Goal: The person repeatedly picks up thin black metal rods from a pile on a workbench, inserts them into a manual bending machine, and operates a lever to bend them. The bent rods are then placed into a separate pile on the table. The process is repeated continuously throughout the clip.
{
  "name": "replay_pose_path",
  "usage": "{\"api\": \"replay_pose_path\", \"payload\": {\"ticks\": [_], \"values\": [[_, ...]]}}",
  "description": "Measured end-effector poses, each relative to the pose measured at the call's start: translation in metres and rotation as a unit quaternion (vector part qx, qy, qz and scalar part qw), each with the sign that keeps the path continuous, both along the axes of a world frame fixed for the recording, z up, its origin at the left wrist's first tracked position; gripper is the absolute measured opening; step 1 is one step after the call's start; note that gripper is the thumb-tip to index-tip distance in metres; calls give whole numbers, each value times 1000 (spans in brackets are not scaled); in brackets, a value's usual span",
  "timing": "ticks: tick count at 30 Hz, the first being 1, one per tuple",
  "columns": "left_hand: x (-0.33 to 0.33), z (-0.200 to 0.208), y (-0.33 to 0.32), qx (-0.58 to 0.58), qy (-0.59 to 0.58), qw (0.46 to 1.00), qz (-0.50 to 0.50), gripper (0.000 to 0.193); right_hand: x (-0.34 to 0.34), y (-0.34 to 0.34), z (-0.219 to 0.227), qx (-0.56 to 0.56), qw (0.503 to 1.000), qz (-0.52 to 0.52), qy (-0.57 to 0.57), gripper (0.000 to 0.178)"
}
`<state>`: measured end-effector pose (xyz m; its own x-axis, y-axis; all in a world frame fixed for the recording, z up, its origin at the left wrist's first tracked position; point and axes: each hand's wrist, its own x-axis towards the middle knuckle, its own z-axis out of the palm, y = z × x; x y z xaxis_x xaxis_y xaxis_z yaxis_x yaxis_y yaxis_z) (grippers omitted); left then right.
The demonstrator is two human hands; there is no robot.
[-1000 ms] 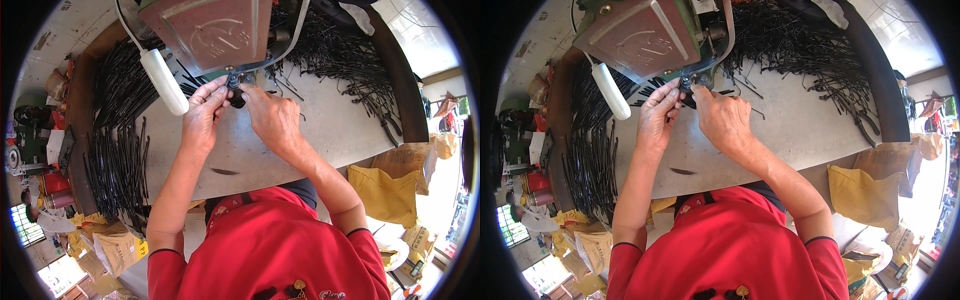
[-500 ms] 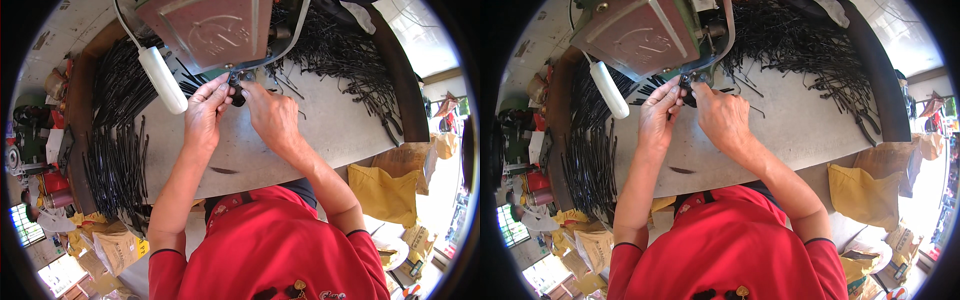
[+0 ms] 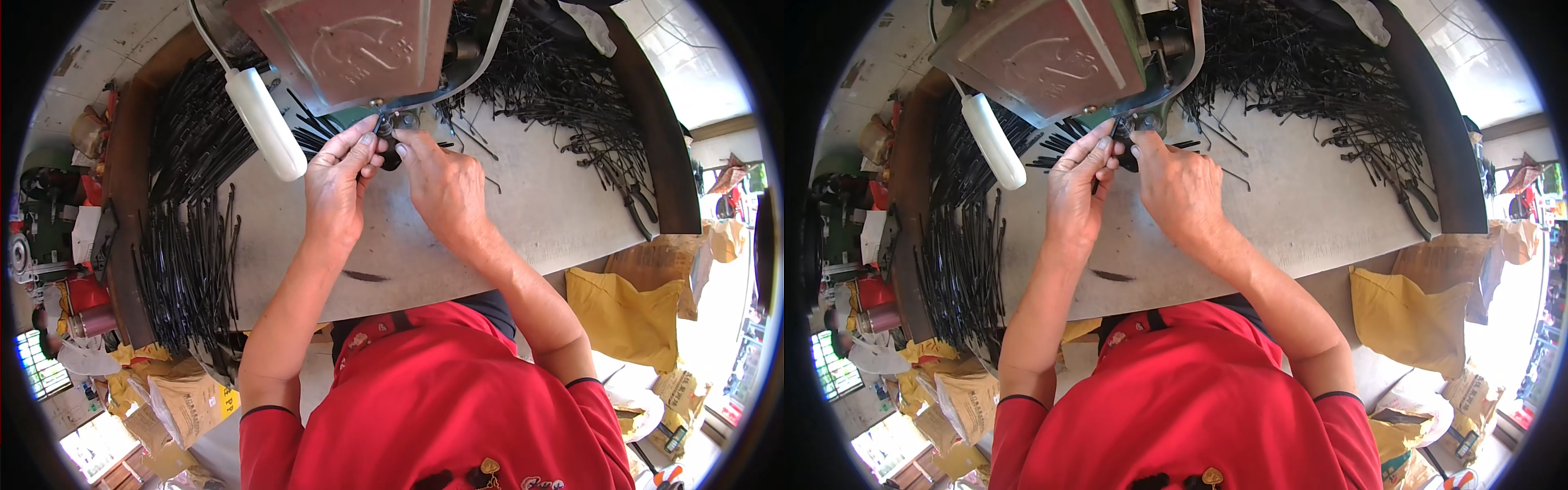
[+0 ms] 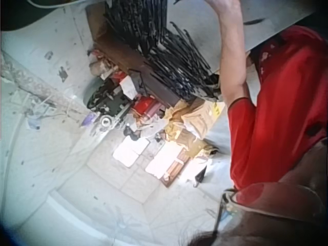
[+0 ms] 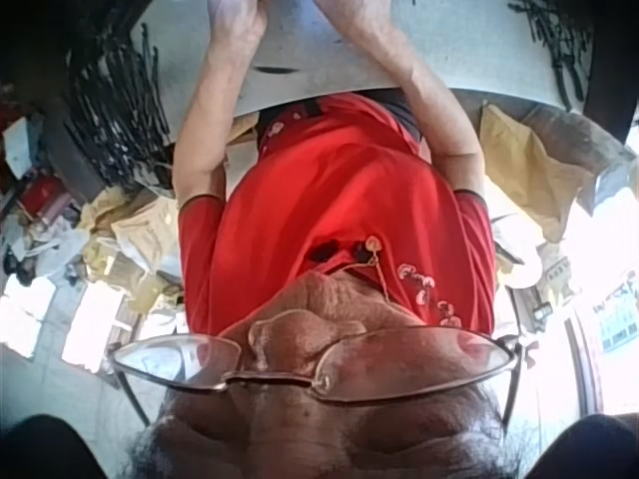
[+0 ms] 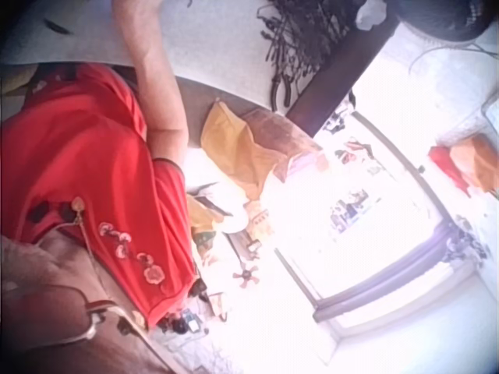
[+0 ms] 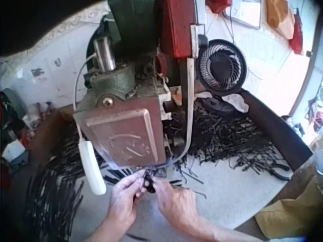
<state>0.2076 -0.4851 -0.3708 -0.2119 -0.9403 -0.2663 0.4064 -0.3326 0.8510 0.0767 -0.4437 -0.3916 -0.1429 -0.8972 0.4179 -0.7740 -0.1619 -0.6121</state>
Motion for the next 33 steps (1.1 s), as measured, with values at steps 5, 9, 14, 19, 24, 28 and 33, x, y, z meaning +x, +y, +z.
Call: {"api": "replay_pose_path", "payload": {"ticks": [5,9,14,19,24,28,33], "values": [[2,-2,0,-7,0,1000,-7,31,3,-1,0,-10,1000,1,-15,17],[3,-2,-1,1,-16,1000,-7,30,2,-1,0,16,1000,-5,-11,16],[6,-1,-3,-179,-248,952,-16,24,-4,-5,16,74,997,22,5,13],[14,9,-14,-352,-451,820,-33,21,-13,-7,30,133,984,53,-105,15],[11,3,-13,-198,-281,939,-16,22,-17,-8,26,167,960,72,-215,17],[15,13,-10,-93,-149,981,-82,19,-18,-5,33,167,959,95,-208,17],[22,12,2,17,-42,990,-130,14,-14,15,37,180,935,110,-285,18]]}}
